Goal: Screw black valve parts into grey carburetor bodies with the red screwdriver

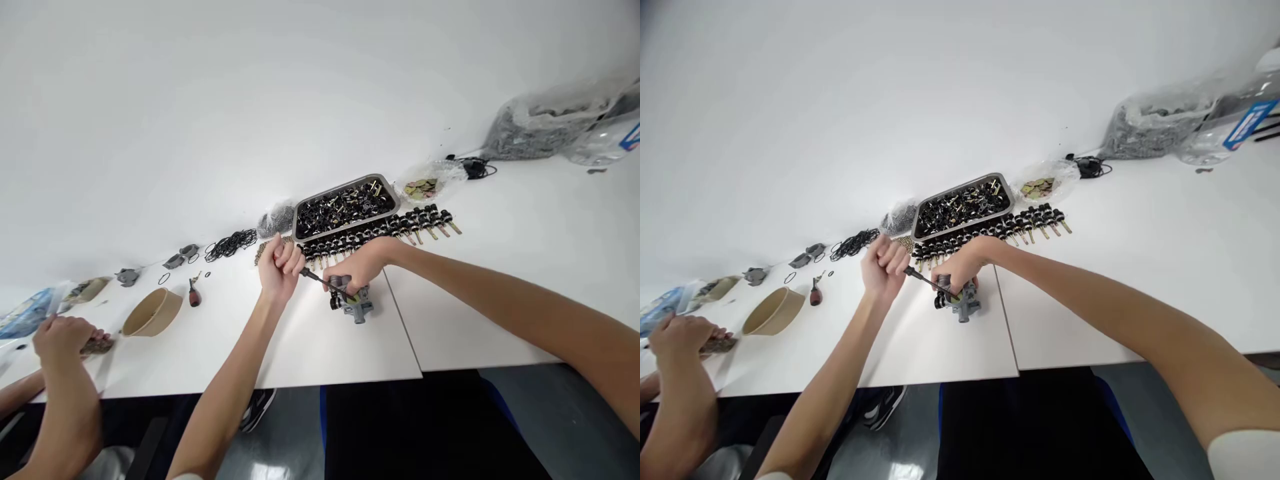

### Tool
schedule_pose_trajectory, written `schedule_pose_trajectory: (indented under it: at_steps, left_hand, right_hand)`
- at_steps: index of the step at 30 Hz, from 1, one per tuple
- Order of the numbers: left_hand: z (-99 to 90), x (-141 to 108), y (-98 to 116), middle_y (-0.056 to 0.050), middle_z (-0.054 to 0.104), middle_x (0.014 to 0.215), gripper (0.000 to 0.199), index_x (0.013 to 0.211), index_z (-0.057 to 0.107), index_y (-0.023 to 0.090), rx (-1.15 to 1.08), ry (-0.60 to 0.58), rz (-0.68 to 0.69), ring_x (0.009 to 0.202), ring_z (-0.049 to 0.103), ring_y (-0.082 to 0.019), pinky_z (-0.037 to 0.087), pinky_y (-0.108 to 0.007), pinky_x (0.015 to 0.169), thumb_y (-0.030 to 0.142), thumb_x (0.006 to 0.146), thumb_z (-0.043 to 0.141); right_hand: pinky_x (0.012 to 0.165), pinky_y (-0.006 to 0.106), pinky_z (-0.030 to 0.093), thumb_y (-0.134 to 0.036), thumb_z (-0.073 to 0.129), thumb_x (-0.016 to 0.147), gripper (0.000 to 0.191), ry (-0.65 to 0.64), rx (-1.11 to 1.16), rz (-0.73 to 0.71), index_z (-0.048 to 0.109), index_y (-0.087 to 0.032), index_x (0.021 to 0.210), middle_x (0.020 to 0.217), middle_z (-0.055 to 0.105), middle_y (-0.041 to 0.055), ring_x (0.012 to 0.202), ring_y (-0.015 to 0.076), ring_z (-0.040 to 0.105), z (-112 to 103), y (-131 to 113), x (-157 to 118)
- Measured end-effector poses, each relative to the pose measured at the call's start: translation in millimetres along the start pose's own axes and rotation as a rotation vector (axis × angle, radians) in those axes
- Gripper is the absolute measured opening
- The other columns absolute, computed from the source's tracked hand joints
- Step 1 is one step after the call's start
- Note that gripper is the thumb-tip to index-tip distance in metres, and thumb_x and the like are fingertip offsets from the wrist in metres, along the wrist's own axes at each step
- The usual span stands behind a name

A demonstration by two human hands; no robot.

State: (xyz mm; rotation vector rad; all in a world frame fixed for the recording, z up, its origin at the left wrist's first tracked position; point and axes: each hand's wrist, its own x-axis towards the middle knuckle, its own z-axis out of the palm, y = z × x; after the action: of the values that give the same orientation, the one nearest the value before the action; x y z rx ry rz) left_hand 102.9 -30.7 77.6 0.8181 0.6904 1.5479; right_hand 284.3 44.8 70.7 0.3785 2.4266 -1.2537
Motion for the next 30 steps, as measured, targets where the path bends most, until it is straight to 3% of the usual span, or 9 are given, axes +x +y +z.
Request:
schedule_pose_trajectory:
  at_steps: [2, 5, 11, 16, 25, 30]
  left_hand:
    - [-21.0, 3, -5, 0.009, 0.019, 0.046, 0.042, 0.057, 0.03, 0.021, -0.117, 0.087, -0.074, 0.037, 0.026, -0.005, 0.028, -0.019, 0.038, 0.017, 0.096, 0.046]
    - [-44.5, 14, 0, 0.009, 0.021, 0.045, 0.042, 0.058, 0.026, 0.022, -0.248, 0.16, -0.053, 0.036, 0.026, -0.004, 0.027, -0.019, 0.038, 0.013, 0.097, 0.041]
    - [-104.1, 40, 36, 0.009, 0.024, 0.043, 0.042, 0.06, 0.023, 0.022, -0.271, 0.167, 0.072, 0.035, 0.023, -0.004, 0.024, -0.019, 0.036, 0.014, 0.097, 0.04]
    - [-144.9, 37, 38, 0.008, 0.023, 0.042, 0.042, 0.059, 0.021, 0.023, -0.257, 0.206, 0.056, 0.034, 0.019, -0.005, 0.021, -0.021, 0.034, 0.015, 0.097, 0.04]
    - [-159.7, 45, 27, 0.008, 0.02, 0.041, 0.042, 0.058, 0.021, 0.023, -0.26, 0.276, 0.026, 0.034, 0.02, -0.007, 0.021, -0.023, 0.035, 0.015, 0.094, 0.041]
    - [-158.6, 44, 27, 0.007, 0.02, 0.042, 0.042, 0.057, 0.022, 0.022, -0.265, 0.29, 0.027, 0.034, 0.021, -0.007, 0.02, -0.023, 0.036, 0.016, 0.094, 0.04]
  right_hand:
    - [0.069, 0.025, 0.046, -0.021, 0.062, 0.083, 0.055, 0.006, -0.018, 0.0, 0.043, -0.02, 0.135, 0.113, 0.056, 0.0049, 0.088, 0.0146, 0.057, 0, -2, -1]
    - [0.069, 0.025, 0.046, -0.025, 0.061, 0.085, 0.055, -0.006, -0.007, 0.013, 0.043, -0.021, 0.137, 0.115, 0.057, 0.0052, 0.09, 0.0154, 0.057, 0, -4, -3]
    - [0.065, 0.025, 0.044, -0.027, 0.06, 0.085, 0.059, 0.012, -0.034, 0.043, 0.044, -0.024, 0.141, 0.117, 0.059, 0.0063, 0.086, 0.0156, 0.057, -1, -7, -7]
    - [0.068, 0.026, 0.045, -0.024, 0.06, 0.084, 0.057, 0.023, -0.051, 0.049, 0.047, -0.022, 0.139, 0.113, 0.063, 0.0067, 0.085, 0.017, 0.058, 1, -10, -6]
    - [0.079, 0.029, 0.048, -0.024, 0.058, 0.085, 0.058, 0.035, -0.035, 0.057, 0.047, -0.023, 0.142, 0.119, 0.065, 0.0077, 0.096, 0.0197, 0.062, -1, -8, -8]
    - [0.073, 0.032, 0.048, -0.046, 0.057, 0.091, 0.062, 0.314, -0.266, 0.245, 0.042, -0.03, 0.149, 0.146, 0.049, 0.0086, 0.106, 0.0255, 0.063, 11, -33, -35]
